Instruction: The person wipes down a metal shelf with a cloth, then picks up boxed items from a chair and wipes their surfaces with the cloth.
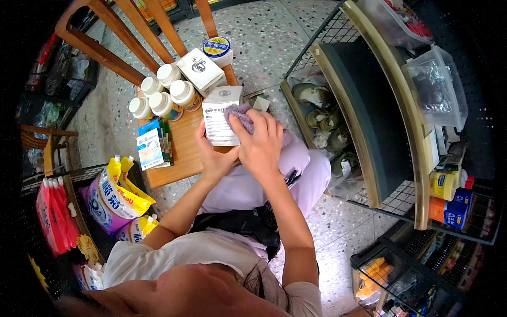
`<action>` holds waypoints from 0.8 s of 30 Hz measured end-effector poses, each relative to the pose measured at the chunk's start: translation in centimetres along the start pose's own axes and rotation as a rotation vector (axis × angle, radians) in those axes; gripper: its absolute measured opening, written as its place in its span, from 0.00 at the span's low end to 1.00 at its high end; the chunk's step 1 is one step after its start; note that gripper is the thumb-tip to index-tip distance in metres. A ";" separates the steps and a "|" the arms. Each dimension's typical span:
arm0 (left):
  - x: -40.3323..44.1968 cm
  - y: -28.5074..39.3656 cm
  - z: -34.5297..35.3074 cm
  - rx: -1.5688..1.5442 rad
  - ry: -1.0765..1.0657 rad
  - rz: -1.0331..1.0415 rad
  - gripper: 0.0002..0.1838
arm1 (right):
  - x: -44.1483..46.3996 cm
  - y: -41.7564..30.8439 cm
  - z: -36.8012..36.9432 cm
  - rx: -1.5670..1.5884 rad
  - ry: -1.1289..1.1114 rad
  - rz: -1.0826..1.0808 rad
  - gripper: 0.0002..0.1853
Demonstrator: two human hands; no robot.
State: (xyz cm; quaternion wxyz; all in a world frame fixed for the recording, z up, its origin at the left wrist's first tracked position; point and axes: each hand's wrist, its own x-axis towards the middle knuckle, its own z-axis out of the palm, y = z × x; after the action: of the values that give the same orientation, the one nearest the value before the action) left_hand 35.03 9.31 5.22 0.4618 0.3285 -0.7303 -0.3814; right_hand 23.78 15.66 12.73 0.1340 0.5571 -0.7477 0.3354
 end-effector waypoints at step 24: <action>0.4 1.2 -0.6 0.096 0.063 0.047 0.56 | 1.4 -1.1 -1.6 -0.005 -0.116 -0.074 0.20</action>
State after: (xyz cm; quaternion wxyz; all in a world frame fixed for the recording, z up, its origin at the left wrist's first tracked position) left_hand 35.28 9.38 6.59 0.4772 0.3449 -0.7403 -0.3245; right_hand 24.04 15.48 15.10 0.1045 0.6026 -0.7339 0.2955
